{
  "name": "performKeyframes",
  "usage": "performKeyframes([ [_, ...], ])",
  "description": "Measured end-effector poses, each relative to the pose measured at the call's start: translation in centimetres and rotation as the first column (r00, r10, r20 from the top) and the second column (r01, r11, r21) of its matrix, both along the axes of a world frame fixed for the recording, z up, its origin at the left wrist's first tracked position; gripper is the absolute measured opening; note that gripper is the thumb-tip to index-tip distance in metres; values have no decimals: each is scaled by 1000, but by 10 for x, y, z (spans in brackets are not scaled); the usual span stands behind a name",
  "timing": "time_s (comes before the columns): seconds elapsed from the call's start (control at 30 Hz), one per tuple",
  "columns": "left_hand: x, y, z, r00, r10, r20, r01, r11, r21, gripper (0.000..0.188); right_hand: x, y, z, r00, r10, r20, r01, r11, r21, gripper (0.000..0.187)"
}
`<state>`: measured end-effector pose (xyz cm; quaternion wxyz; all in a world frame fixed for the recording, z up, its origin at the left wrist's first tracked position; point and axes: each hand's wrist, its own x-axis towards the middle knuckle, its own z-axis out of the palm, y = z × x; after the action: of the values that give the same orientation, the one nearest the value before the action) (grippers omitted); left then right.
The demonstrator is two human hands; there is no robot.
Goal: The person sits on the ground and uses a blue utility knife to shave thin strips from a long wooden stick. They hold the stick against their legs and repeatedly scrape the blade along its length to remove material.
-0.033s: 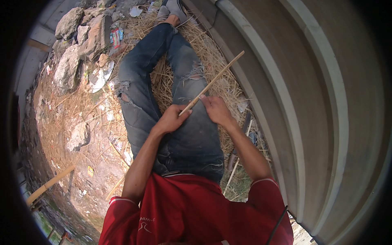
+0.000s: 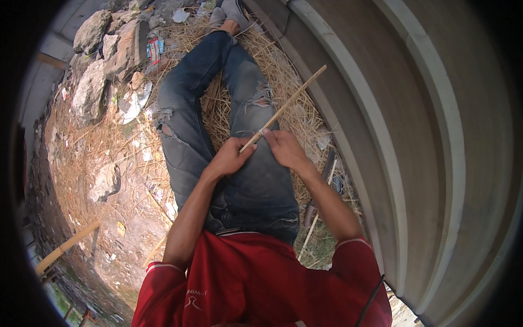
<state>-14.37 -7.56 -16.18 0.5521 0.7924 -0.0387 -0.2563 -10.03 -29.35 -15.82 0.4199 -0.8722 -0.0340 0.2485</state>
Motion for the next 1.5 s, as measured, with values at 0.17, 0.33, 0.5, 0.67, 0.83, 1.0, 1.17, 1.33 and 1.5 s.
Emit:
performKeyframes([
  [0.17,-6,-5,-18,990,69,126,-65,997,-41,32,-5,1,4,998,57,26,-56,998,-21,62],
  [0.33,-6,-8,-20,985,97,146,-89,994,-57,31,-8,3,-3,993,-3,115,8,999,-44,58],
  [0.5,1,-5,-3,999,13,32,-13,1000,-16,33,1,-7,-9,979,-14,-205,43,990,135,62],
  [0.67,-1,-6,0,1000,4,31,-3,1000,-17,35,17,-17,13,817,75,-572,140,936,323,60],
  [0.83,-5,-9,-21,979,81,188,-64,993,-96,31,25,-25,1,803,85,-589,106,954,282,63],
  [1.0,-6,-9,-18,987,87,133,-78,994,-74,31,-14,2,-6,988,33,149,-32,999,-10,69],
  [1.17,-7,-7,-12,994,56,95,-50,997,-57,31,-3,2,12,991,35,-131,-36,999,-1,70],
  [1.33,-6,-8,-14,995,37,91,-34,999,-33,31,10,-4,24,829,6,-560,150,961,234,68],
  [1.5,-6,-9,-18,989,51,139,-42,997,-65,32,11,-15,15,727,58,-684,147,960,238,67],
])
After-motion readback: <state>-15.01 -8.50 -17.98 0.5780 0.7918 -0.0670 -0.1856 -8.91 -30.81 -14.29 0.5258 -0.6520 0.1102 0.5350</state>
